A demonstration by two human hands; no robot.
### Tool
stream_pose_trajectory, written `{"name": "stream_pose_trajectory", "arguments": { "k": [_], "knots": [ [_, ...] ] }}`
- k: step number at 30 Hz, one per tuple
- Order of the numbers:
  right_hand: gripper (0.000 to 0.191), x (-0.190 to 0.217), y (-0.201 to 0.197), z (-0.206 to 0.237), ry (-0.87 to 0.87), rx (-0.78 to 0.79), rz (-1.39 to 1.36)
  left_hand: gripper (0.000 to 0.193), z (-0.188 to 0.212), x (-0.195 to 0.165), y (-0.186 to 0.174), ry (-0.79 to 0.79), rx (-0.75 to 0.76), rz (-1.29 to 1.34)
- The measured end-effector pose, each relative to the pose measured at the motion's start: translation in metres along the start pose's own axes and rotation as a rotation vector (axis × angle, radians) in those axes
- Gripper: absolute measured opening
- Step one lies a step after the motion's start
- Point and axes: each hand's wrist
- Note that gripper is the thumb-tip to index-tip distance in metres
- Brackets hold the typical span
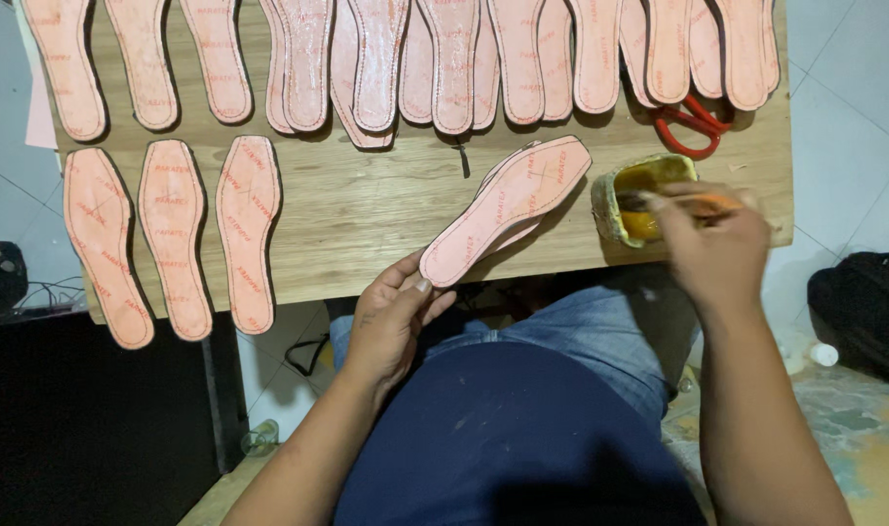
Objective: The person applies a yellowish adhesive to pink shoe insoles using a brush. They repeatedly dip the brush into a small container and spread the adhesive evenly across the surface of each insole, then place the treated insoles on a wooden table among many others.
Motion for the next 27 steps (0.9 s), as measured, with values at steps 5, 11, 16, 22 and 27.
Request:
{"name": "stream_pose_trajectory", "arguments": {
  "k": [5,11,16,22,27],
  "knots": [
    [0.012,0.03,-0.028,0.007,-0.376,-0.093,0.257,0.044,-0.003,-0.002,0.0,-0.03,-0.009,0.002],
    [0.027,0.043,0.008,0.008,0.034,0.173,-0.412,0.047,-0.006,0.001,-0.002,-0.029,0.005,0.027],
    [0.025,0.048,0.064,-0.004,0.048,0.218,-0.473,0.048,-0.007,0.003,-0.004,-0.032,-0.013,0.009],
    [0.017,0.058,0.085,-0.015,-0.228,0.221,-0.211,0.047,-0.006,0.004,-0.006,-0.004,-0.003,-0.001],
    [0.019,0.073,0.084,-0.014,-0.263,0.241,-0.203,0.049,-0.005,0.004,-0.009,0.029,0.029,-0.029]
  ]
}}
Point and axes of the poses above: each hand's wrist, its own z-axis away from the middle knuckle, its own y-axis out of the palm, x = y × z, and after that the axes turned 10 degrees about -y, right-handed
